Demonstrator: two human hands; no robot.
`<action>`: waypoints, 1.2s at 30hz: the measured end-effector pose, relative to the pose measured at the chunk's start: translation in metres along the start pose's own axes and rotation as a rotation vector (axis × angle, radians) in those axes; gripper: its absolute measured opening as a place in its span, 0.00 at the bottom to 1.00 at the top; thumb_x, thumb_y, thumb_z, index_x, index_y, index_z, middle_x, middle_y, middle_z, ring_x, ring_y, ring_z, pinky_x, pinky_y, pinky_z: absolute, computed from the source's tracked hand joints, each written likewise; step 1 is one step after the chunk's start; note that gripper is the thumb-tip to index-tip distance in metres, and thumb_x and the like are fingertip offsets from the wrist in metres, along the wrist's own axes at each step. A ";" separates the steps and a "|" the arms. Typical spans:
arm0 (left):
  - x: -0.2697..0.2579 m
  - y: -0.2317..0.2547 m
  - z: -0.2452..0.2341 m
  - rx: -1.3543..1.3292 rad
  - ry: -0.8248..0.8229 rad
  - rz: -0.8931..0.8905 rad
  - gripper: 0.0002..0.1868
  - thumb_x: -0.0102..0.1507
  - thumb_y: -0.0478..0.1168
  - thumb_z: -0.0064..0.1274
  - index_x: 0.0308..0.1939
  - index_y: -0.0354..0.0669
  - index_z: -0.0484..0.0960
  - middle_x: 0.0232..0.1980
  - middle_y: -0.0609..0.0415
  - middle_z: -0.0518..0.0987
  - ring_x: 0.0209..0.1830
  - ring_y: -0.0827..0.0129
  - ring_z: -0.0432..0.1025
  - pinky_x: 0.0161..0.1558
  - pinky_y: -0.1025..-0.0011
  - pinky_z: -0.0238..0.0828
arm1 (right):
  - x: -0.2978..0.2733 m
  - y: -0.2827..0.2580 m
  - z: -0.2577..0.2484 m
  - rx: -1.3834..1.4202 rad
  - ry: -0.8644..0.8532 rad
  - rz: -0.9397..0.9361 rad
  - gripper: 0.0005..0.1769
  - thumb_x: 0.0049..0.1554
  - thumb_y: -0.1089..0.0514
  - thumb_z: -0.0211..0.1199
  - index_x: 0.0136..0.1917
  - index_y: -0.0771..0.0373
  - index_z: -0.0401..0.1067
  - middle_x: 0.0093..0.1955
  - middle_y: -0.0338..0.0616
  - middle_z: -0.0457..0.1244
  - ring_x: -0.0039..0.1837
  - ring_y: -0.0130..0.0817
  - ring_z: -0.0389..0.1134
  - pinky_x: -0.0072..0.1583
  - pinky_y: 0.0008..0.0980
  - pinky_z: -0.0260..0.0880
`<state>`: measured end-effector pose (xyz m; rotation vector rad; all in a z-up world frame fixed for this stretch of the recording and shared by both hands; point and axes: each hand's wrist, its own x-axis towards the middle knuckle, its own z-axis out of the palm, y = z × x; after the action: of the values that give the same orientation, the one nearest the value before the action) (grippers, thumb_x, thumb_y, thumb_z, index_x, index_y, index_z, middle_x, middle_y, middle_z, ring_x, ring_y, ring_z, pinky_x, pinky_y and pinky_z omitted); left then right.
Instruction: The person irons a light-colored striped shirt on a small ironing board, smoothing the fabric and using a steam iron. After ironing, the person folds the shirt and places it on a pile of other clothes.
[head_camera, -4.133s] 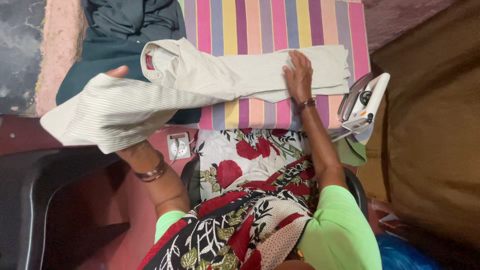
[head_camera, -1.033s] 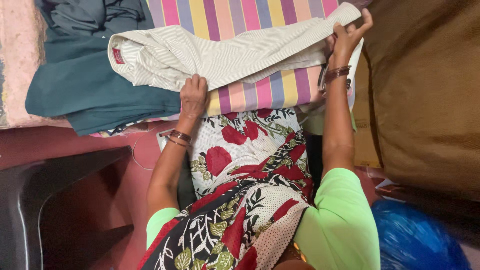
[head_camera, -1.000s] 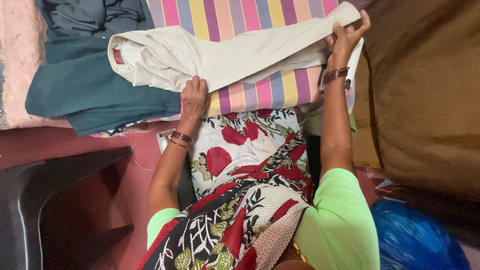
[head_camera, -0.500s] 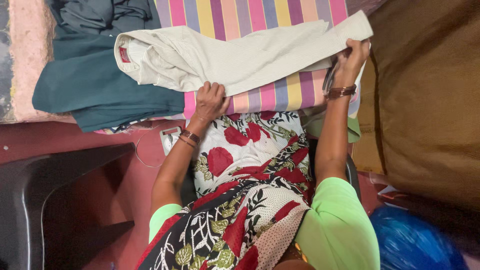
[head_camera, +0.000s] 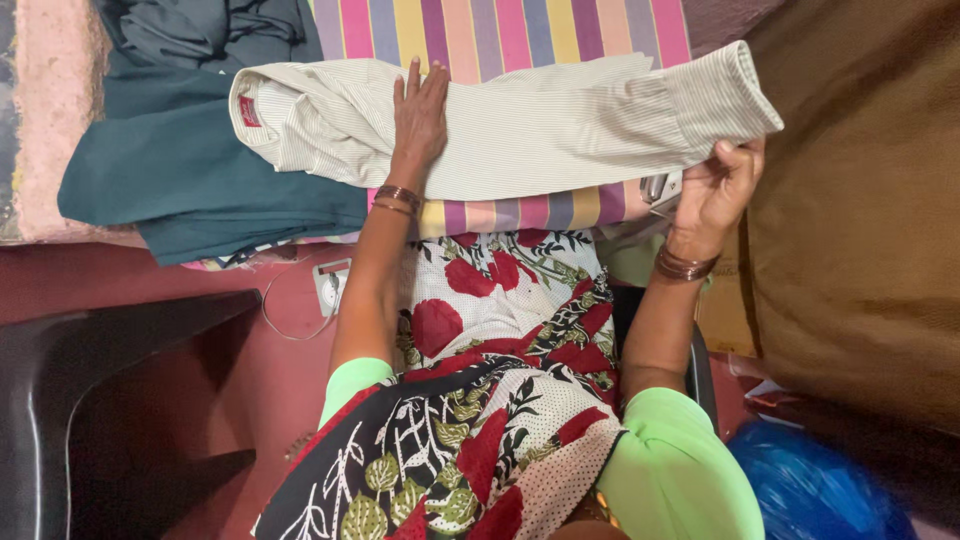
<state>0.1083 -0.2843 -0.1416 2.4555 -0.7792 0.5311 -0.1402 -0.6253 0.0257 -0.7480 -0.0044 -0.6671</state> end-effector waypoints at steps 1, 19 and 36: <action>0.006 -0.004 0.002 0.017 -0.010 0.016 0.23 0.68 0.33 0.47 0.68 0.39 0.71 0.71 0.44 0.72 0.78 0.44 0.53 0.71 0.38 0.44 | -0.001 0.000 -0.001 0.004 0.003 -0.001 0.26 0.55 0.73 0.53 0.68 0.70 0.63 0.63 0.53 0.64 0.64 0.44 0.70 0.67 0.46 0.75; 0.048 -0.107 -0.061 0.021 0.035 -0.181 0.27 0.61 0.39 0.56 0.61 0.28 0.72 0.62 0.34 0.71 0.63 0.39 0.63 0.65 0.45 0.57 | 0.067 0.117 -0.094 -0.659 0.317 -0.087 0.41 0.51 0.75 0.56 0.75 0.67 0.46 0.71 0.64 0.53 0.70 0.52 0.61 0.73 0.53 0.64; -0.094 -0.021 -0.097 -0.092 -0.185 0.114 0.24 0.63 0.47 0.65 0.54 0.36 0.75 0.79 0.35 0.61 0.79 0.33 0.54 0.73 0.43 0.55 | 0.044 0.181 -0.073 -1.985 -0.432 -0.087 0.36 0.65 0.42 0.60 0.80 0.57 0.59 0.85 0.51 0.45 0.85 0.57 0.34 0.76 0.72 0.22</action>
<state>0.0303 -0.1748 -0.1187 2.4086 -1.0005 0.3043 -0.0195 -0.5982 -0.1317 -2.7966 0.2667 -0.3938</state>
